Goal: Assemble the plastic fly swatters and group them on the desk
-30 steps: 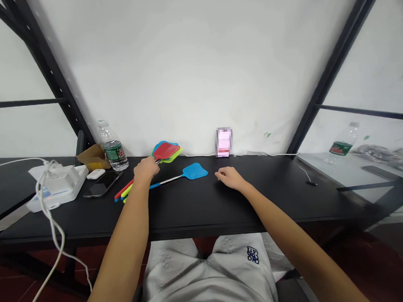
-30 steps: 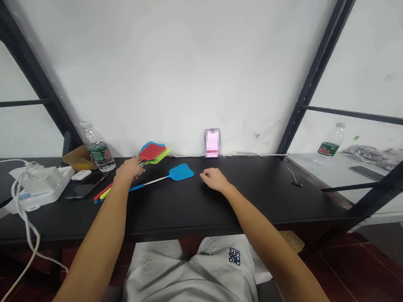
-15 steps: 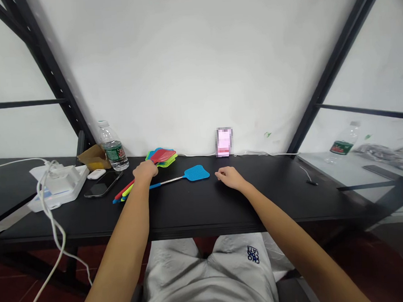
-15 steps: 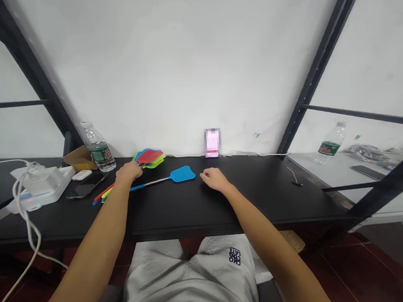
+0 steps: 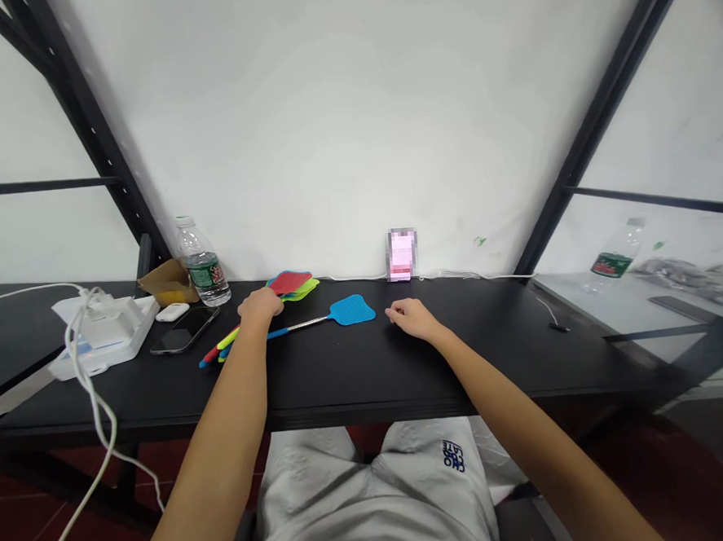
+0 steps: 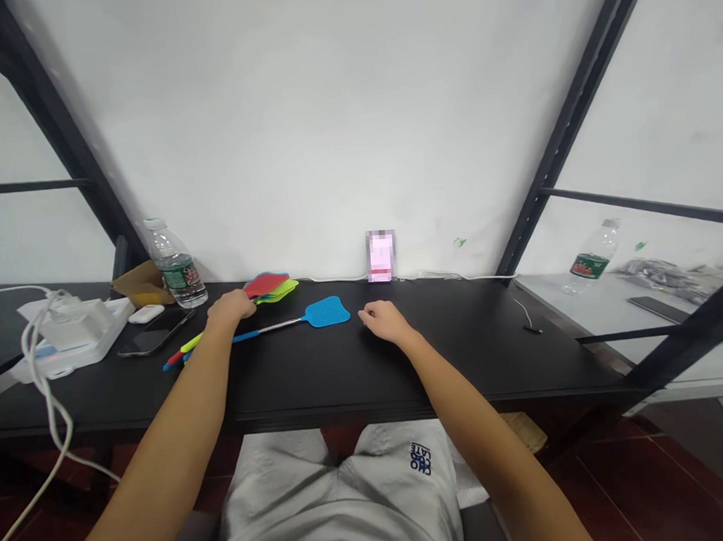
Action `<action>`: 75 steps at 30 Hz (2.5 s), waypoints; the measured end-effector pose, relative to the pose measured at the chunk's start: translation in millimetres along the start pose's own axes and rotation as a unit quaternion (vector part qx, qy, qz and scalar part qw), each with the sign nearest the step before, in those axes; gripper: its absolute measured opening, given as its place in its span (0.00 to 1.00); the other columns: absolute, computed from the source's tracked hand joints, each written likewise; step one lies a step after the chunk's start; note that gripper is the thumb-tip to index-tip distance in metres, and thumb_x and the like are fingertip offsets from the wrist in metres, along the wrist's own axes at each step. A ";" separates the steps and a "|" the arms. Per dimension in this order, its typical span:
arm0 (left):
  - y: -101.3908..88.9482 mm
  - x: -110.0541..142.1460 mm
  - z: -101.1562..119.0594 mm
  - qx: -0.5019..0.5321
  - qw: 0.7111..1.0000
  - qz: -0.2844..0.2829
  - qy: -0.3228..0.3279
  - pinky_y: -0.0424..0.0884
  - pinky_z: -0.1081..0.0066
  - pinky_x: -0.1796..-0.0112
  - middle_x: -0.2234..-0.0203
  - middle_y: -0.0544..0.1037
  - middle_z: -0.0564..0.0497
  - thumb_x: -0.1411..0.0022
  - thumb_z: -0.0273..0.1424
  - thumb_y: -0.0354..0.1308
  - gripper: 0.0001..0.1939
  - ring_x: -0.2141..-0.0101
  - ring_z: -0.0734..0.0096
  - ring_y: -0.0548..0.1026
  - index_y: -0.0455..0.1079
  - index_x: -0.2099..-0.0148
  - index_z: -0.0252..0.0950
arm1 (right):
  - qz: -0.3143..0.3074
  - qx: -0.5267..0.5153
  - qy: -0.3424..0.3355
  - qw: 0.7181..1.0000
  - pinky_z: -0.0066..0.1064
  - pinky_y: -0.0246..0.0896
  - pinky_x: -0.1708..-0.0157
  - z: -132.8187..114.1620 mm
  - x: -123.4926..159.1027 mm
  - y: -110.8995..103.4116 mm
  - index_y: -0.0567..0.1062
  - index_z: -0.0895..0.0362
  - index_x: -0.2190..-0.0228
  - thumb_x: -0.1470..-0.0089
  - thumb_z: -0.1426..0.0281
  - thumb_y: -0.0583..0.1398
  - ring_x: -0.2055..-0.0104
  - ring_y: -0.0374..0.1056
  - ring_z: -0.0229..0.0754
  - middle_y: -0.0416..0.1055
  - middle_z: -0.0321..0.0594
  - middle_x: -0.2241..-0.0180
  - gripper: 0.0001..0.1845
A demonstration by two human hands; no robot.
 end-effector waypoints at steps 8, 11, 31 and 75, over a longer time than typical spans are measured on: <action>1.1 -3.2 -4.2 -0.002 1.000 -0.003 -0.029 0.70 0.52 0.53 0.47 0.73 0.29 0.54 0.38 0.66 0.33 0.48 0.39 0.72 0.71 0.45 0.32 | 0.001 -0.001 -0.002 1.000 0.28 0.50 0.72 2.3 -1.1 1.5 0.71 0.56 0.79 0.41 0.63 0.54 0.75 0.62 0.37 0.68 0.35 0.79 0.18; -0.1 -1.3 -3.7 -0.001 0.999 -0.006 -0.043 0.68 0.51 0.51 0.43 0.69 0.30 0.52 0.37 0.64 0.35 0.46 0.40 0.69 0.68 0.41 0.33 | 0.001 -0.004 -0.003 1.000 0.28 0.50 0.72 3.0 -1.1 1.9 0.71 0.56 0.79 0.41 0.62 0.54 0.75 0.62 0.37 0.69 0.35 0.79 0.18; 1.5 67.5 68.3 -0.115 0.974 0.099 0.167 0.65 0.57 0.51 0.49 0.70 0.31 0.43 0.32 0.57 0.22 0.48 0.44 0.67 0.70 0.47 0.28 | 0.004 -0.003 0.000 1.000 0.28 0.49 0.72 1.3 -0.7 0.8 0.71 0.56 0.80 0.42 0.63 0.54 0.75 0.62 0.37 0.69 0.35 0.79 0.18; 44.0 101.5 110.0 -0.043 0.885 -0.065 0.459 0.59 0.70 0.72 0.70 0.78 0.45 0.38 0.43 0.54 0.17 0.70 0.65 0.73 0.72 0.70 0.35 | 0.046 -0.040 0.030 0.998 0.28 0.52 0.72 8.6 -1.7 2.0 0.70 0.55 0.73 0.44 0.62 0.55 0.72 0.63 0.38 0.69 0.35 0.75 0.11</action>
Point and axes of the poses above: each hand's wrist, its own x-axis away from the middle knuckle, its own y-axis out of the palm, z = x × y, the point moved 5 cm from there along -x, towards the middle knuckle
